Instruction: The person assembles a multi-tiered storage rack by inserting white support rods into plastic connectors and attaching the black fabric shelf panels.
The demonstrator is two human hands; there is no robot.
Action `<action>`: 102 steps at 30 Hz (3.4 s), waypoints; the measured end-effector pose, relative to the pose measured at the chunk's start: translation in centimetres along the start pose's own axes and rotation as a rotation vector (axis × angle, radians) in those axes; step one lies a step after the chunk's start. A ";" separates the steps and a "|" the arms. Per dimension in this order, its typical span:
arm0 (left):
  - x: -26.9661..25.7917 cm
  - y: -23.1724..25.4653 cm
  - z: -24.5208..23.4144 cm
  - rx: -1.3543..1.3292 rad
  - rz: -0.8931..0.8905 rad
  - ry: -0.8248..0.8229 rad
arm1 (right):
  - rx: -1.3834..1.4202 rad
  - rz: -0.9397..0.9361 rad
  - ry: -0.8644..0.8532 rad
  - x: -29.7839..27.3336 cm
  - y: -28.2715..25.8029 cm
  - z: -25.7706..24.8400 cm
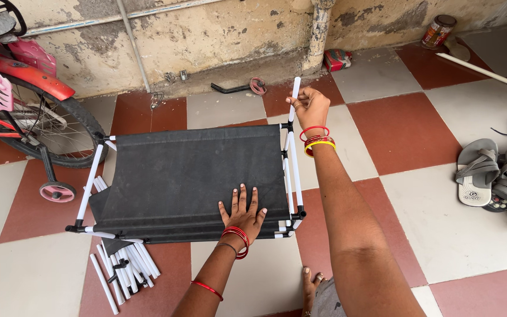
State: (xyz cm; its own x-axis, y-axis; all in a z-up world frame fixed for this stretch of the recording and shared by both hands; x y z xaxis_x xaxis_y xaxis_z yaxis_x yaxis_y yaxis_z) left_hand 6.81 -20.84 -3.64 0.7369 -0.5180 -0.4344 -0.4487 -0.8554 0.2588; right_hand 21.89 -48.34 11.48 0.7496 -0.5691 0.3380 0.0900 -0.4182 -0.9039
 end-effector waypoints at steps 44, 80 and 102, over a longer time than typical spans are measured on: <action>1.5 -0.7 0.0 0.001 -0.018 0.017 | 0.101 0.025 -0.044 1.0 -3.5 0.1; -10.8 -4.6 -6.7 -1.005 0.038 0.979 | 0.120 -0.038 -0.698 -18.9 -13.5 6.3; -19.4 -19.3 1.2 -1.038 -0.110 1.232 | 0.256 0.059 -0.877 -34.7 -18.0 18.6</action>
State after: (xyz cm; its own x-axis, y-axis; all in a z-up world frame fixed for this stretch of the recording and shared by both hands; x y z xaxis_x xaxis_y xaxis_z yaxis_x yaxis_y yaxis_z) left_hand 0.57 5.78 -1.20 0.9079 0.2929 0.2998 -0.2281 -0.2548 0.9397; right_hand 6.44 -7.91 11.11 0.9775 0.2011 0.0638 0.1002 -0.1763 -0.9792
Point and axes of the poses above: each hand's wrist, its own x-axis towards the middle knuckle, its own z-axis out of the palm, y = z × x, the point moved 8 cm from there along x, towards the middle knuckle, and after that the axes turned 12 degrees about z, right-handed, at the moved point
